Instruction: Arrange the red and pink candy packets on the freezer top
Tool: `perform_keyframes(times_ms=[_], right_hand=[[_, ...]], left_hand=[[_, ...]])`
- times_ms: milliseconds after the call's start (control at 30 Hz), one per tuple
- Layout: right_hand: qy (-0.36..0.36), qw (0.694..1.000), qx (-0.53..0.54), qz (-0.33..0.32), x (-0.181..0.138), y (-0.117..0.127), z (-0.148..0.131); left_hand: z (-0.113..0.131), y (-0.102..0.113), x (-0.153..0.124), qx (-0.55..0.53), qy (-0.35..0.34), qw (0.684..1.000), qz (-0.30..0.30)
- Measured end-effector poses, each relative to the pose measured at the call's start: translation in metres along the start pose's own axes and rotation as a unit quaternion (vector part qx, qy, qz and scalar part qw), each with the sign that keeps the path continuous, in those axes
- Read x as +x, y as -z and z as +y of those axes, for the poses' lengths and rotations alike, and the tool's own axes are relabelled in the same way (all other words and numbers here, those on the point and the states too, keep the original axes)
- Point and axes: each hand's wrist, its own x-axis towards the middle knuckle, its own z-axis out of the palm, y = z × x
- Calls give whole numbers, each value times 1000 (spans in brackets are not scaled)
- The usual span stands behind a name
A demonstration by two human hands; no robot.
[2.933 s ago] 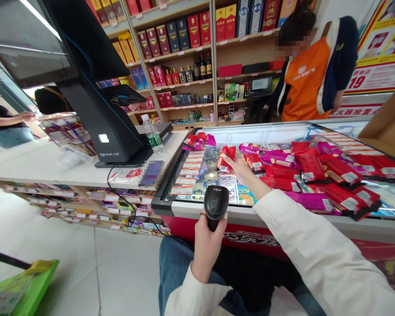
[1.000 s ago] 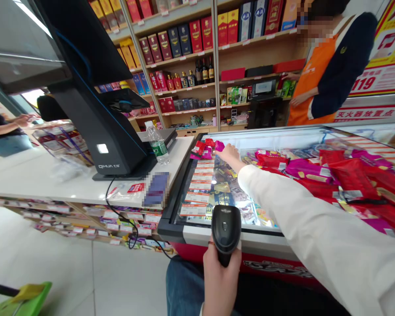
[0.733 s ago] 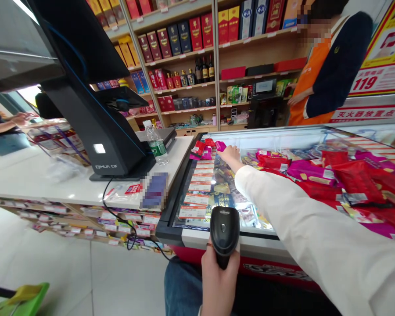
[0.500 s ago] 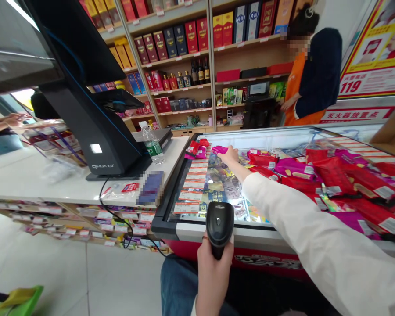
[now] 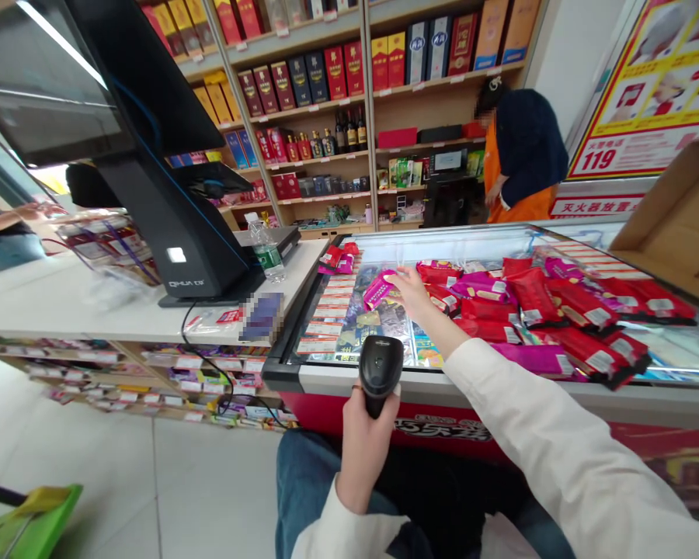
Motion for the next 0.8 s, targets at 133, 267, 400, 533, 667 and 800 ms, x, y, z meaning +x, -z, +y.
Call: perform_keyframes(times_ms=[133, 267, 400, 533, 667, 800], right_hand=[[-46, 995, 81, -45, -6, 8, 2], [-61, 991, 106, -63, -6, 7, 6], [-46, 986, 133, -89, -7, 7, 7], [-13, 987, 125, -103, -5, 10, 7], [14, 988, 110, -109, -3, 11, 7], [25, 988, 93, -120, -4, 12, 3]], left_hand=[[0, -2, 1, -6, -5, 1000, 5], [-2, -3, 2, -8, -1, 1000, 19], [-4, -4, 1, -5, 4, 1000, 14], [-4, -5, 1, 2, 9, 1000, 3], [-3, -5, 3, 7, 5, 1000, -2], [-1, -4, 5, 8, 6, 1000, -3]])
